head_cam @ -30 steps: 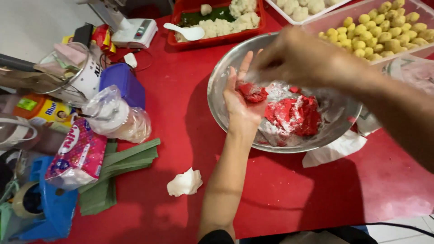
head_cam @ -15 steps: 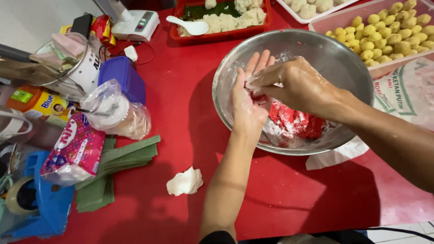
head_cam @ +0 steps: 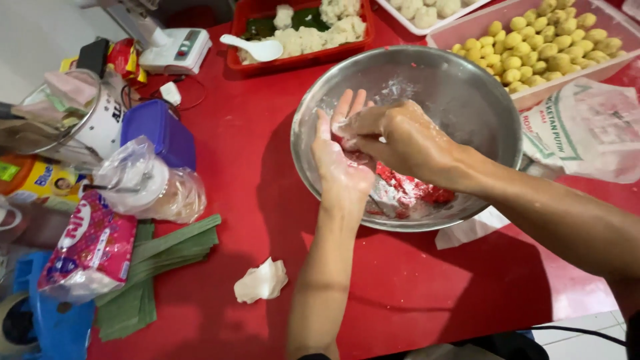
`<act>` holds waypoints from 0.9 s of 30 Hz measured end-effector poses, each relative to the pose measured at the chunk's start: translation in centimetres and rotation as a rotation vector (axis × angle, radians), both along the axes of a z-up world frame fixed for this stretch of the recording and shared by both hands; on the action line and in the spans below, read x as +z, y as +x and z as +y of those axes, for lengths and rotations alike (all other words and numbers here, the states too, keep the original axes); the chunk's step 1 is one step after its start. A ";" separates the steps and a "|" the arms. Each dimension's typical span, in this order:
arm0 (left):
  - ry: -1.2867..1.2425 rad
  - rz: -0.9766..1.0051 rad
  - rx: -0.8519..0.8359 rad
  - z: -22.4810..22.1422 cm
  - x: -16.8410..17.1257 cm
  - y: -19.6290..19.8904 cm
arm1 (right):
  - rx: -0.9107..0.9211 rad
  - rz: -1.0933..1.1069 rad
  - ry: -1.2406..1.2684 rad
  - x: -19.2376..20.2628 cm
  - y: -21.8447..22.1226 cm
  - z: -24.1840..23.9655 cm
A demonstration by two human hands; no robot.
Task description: The person is manually preparing pastries by mixing red dough and wrapping it around yellow filling balls.
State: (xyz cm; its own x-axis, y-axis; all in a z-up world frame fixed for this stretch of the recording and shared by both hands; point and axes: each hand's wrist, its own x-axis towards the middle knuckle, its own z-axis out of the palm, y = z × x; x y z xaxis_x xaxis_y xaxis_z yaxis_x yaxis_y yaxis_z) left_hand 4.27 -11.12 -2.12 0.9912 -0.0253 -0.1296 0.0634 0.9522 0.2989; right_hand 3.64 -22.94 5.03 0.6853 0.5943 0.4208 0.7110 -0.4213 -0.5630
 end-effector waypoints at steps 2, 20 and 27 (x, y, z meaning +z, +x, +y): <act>-0.006 -0.012 -0.041 0.2 1.1 -0.5 | -0.056 -0.037 0.063 -0.2 0.6 0.0; 0.024 -0.111 -0.011 0.5 1.4 -0.7 | 0.120 0.023 0.195 1.0 -3.1 -0.9; -0.102 -0.176 -0.141 -0.4 -0.7 0.6 | 0.001 0.014 0.239 -0.2 -1.9 -2.4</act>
